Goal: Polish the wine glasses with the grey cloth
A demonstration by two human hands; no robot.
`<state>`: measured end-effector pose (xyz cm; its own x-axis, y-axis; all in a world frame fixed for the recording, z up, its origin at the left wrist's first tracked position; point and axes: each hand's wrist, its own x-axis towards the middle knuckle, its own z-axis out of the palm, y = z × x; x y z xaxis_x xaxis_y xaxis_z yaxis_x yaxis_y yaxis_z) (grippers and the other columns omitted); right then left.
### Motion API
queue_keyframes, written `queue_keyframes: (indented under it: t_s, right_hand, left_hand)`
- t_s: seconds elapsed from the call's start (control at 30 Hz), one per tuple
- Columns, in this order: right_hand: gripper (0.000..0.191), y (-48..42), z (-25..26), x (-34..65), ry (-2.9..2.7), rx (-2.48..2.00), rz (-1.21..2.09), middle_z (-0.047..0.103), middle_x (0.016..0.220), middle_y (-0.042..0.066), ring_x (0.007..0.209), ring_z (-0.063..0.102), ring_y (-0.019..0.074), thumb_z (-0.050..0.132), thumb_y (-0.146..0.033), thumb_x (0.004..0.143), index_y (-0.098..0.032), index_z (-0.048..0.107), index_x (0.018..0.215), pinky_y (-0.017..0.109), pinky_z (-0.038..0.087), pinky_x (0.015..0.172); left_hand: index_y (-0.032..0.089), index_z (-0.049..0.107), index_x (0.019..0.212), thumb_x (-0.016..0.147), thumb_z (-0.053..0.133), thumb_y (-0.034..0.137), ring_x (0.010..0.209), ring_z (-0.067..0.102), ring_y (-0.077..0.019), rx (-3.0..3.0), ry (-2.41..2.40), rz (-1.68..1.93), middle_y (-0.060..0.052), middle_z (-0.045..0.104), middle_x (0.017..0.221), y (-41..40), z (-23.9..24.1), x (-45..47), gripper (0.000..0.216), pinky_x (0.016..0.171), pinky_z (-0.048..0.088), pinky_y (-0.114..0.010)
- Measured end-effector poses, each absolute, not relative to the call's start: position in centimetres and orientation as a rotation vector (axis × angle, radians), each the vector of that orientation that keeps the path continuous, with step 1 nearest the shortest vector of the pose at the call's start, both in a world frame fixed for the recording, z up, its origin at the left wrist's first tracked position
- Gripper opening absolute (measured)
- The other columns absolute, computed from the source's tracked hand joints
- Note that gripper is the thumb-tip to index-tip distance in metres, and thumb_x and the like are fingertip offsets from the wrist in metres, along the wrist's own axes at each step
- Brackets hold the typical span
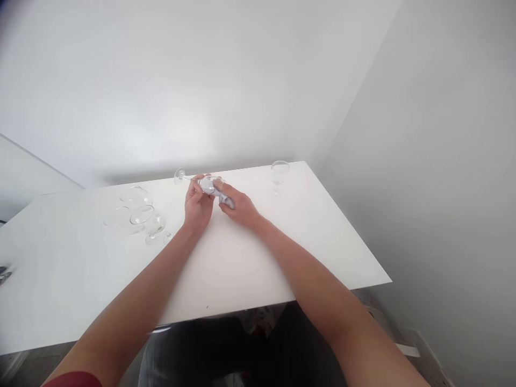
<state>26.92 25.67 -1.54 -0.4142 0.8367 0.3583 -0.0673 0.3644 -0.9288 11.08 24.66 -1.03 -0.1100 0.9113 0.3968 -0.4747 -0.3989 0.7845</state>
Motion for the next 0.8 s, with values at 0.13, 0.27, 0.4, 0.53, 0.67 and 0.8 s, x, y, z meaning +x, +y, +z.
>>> queue_keyframes:
  t_s: [0.13,0.27,0.4,0.53,0.67,0.8]
  right_hand:
    - [0.061,25.5,-1.6,26.5,-1.618,-0.733,1.376,0.070,0.106,0.006,0.072,0.062,0.0160,0.066,-0.034,0.089,-0.026,0.055,0.148,0.031,0.055,0.065]
    - [0.039,25.7,-1.1,27.2,-1.239,-0.456,1.855,0.061,0.078,0.000,0.056,0.048,0.0102,0.074,-0.033,0.085,-0.020,0.067,0.121,0.025,0.045,0.051]
    - [0.038,26.0,-0.8,27.6,-1.187,-0.419,1.908,0.059,0.073,-0.002,0.053,0.043,0.0083,0.074,-0.031,0.085,-0.019,0.067,0.121,0.025,0.048,0.054]
    - [0.055,26.2,-1.3,26.9,-1.383,-0.646,1.565,0.064,0.087,0.000,0.065,0.054,0.0113,0.071,-0.027,0.082,-0.025,0.063,0.137,0.025,0.052,0.055]
    - [0.057,26.1,-1.4,26.9,-1.361,-0.627,1.676,0.063,0.085,-0.001,0.064,0.052,0.0111,0.072,-0.025,0.080,-0.025,0.064,0.136,0.027,0.053,0.058]
    - [0.039,26.2,-0.9,27.9,-1.180,-0.475,1.949,0.061,0.078,-0.001,0.053,0.043,0.0079,0.075,-0.027,0.080,-0.019,0.070,0.119,0.028,0.049,0.055]
  left_hand:
    - [0.026,0.065,0.114,0.095,0.065,0.050,0.132,0.060,-0.0309,1.144,0.583,1.641,-0.010,0.066,0.129,24.5,-0.9,11.0,0.030,0.109,0.051,-0.048]
    - [0.026,0.065,0.117,0.094,0.066,0.051,0.136,0.057,-0.0306,1.124,0.559,1.633,-0.010,0.064,0.133,24.7,-0.9,11.0,0.033,0.109,0.050,-0.047]
    - [0.031,0.065,0.121,0.094,0.066,0.052,0.132,0.058,-0.0265,1.087,0.659,1.649,-0.007,0.059,0.144,25.0,-1.5,11.1,0.034,0.105,0.053,-0.044]
    - [0.030,0.065,0.129,0.093,0.066,0.054,0.119,0.065,-0.0239,1.080,0.758,1.627,-0.008,0.067,0.129,25.2,-2.3,10.9,0.042,0.101,0.054,-0.042]
    - [0.023,0.066,0.129,0.082,0.082,0.046,0.114,0.068,-0.0243,1.066,0.756,1.656,-0.011,0.071,0.120,25.4,-2.4,10.7,0.055,0.106,0.050,-0.043]
    - [0.026,0.065,0.128,0.088,0.077,0.045,0.128,0.061,-0.0260,1.117,0.620,1.592,-0.013,0.060,0.145,25.0,-1.7,10.9,0.046,0.108,0.049,-0.043]
